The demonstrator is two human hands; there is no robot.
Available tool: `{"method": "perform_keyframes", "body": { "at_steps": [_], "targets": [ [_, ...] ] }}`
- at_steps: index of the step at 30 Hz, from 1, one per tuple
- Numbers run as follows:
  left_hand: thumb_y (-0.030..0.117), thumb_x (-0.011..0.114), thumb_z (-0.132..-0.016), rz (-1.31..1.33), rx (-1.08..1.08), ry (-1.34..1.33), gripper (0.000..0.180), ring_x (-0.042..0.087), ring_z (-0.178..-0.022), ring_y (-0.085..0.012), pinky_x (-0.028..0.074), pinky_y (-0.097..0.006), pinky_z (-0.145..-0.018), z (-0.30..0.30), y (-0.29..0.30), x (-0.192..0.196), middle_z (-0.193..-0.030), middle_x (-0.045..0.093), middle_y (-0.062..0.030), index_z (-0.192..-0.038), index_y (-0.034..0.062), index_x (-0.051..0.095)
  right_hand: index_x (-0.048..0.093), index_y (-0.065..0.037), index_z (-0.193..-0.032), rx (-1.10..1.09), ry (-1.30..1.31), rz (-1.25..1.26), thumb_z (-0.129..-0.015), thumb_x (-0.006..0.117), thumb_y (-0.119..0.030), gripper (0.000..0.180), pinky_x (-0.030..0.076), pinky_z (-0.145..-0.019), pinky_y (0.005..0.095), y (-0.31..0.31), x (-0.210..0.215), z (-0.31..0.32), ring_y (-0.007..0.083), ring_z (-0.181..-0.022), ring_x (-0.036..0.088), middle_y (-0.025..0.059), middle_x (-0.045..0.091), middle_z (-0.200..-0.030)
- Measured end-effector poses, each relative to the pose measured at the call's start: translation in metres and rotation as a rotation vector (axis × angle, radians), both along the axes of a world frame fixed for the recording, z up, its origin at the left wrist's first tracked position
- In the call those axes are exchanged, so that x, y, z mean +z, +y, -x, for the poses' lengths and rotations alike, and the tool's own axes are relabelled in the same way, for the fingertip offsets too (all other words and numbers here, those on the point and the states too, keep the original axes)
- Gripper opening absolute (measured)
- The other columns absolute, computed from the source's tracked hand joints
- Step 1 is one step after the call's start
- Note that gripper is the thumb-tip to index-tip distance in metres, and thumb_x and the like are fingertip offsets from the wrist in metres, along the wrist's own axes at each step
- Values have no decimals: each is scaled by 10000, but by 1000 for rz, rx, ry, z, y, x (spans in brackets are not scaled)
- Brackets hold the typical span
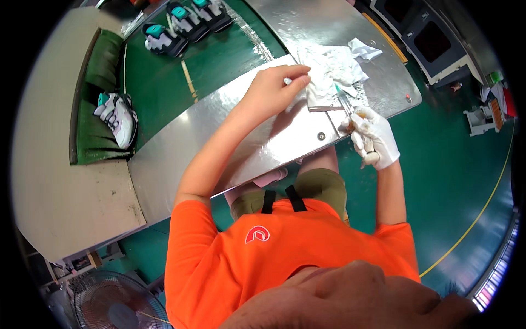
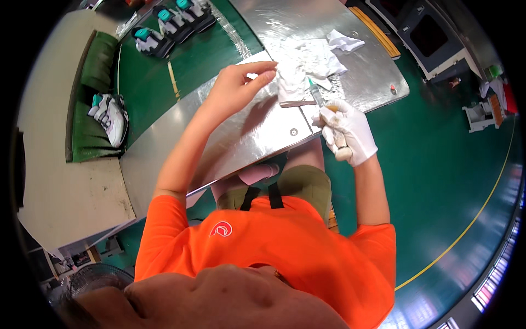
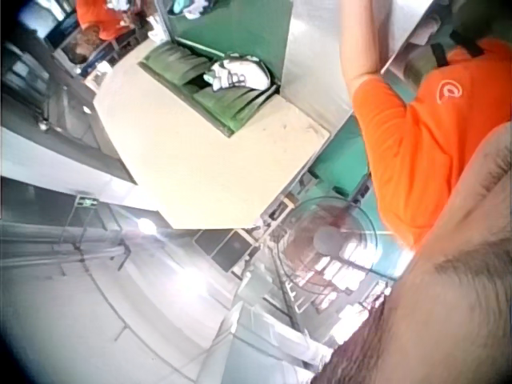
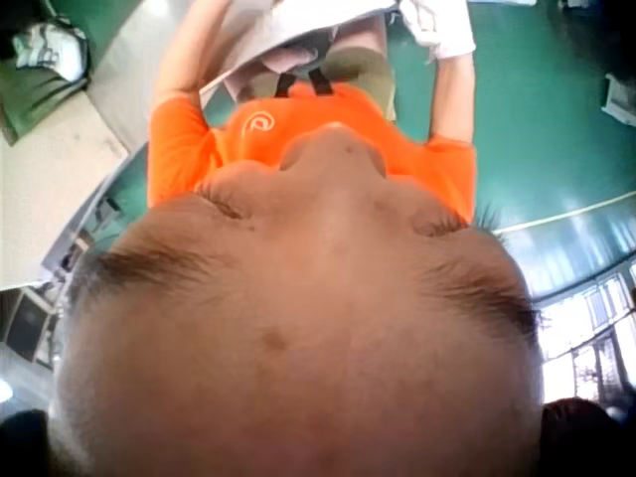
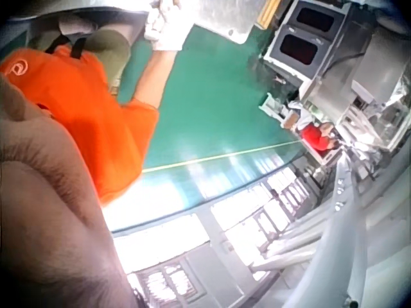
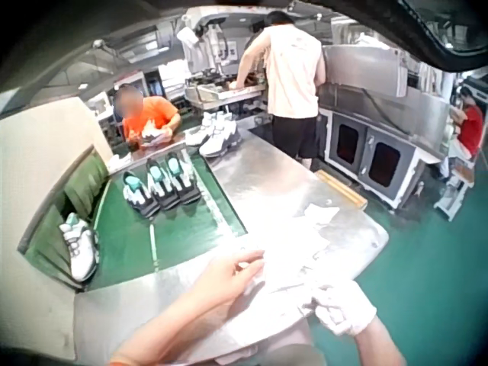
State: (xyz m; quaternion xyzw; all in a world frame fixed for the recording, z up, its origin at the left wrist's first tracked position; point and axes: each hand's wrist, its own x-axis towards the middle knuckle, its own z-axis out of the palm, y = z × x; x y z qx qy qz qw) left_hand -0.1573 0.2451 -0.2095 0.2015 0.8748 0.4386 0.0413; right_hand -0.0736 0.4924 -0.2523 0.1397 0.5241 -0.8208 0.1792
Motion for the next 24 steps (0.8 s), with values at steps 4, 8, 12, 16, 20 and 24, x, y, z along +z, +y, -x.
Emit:
{"method": "perform_keyframes", "body": {
  "at_steps": [4,8,12,16,20,24],
  "targets": [
    [248,627,-923,166,-171,372,282,691,-888,-249,544,-326,-761,55,35,-1,-1042,716,-135,-1128,70,705,534,-1,-954,31,34,-56,-899,657,-169,215,393,-331,212,28,3,-13,88,-395,494,130,656,-859],
    [237,645,-903,189,-310,499,280,673,-911,-302,537,-358,-788,127,91,-17,-1054,709,-136,-1135,92,705,529,-1,-970,-62,167,91,-892,652,-93,172,376,-336,212,50,-1,-10,119,-422,516,163,639,-894],
    [212,667,-884,297,-440,442,266,667,-890,-294,526,-359,-786,179,135,-48,-1023,714,-129,-1117,95,713,538,-9,-983,-223,170,34,-894,659,-77,165,385,-352,214,68,-10,30,114,-437,512,158,638,-876],
    [239,684,-898,-56,-294,-149,238,598,-768,-137,484,-280,-705,178,151,-33,-867,707,-55,-1029,49,743,548,-39,-1006,-195,208,59,-924,652,-131,161,348,-366,204,79,-21,63,100,-409,491,133,654,-879],
    [263,704,-902,-145,-312,-341,260,562,-735,-81,454,-240,-682,156,151,-24,-806,683,-27,-972,17,746,567,5,-1019,-141,233,143,-899,664,-68,170,372,-357,231,76,-17,77,102,-422,512,109,626,-793],
    [276,746,-868,-23,-231,-230,277,550,-677,-74,454,-245,-642,161,141,-27,-775,667,-18,-973,20,748,529,-26,-1015,-129,208,65,-907,642,-80,166,370,-345,193,66,-16,73,104,-420,509,166,635,-926]
  ]
}}
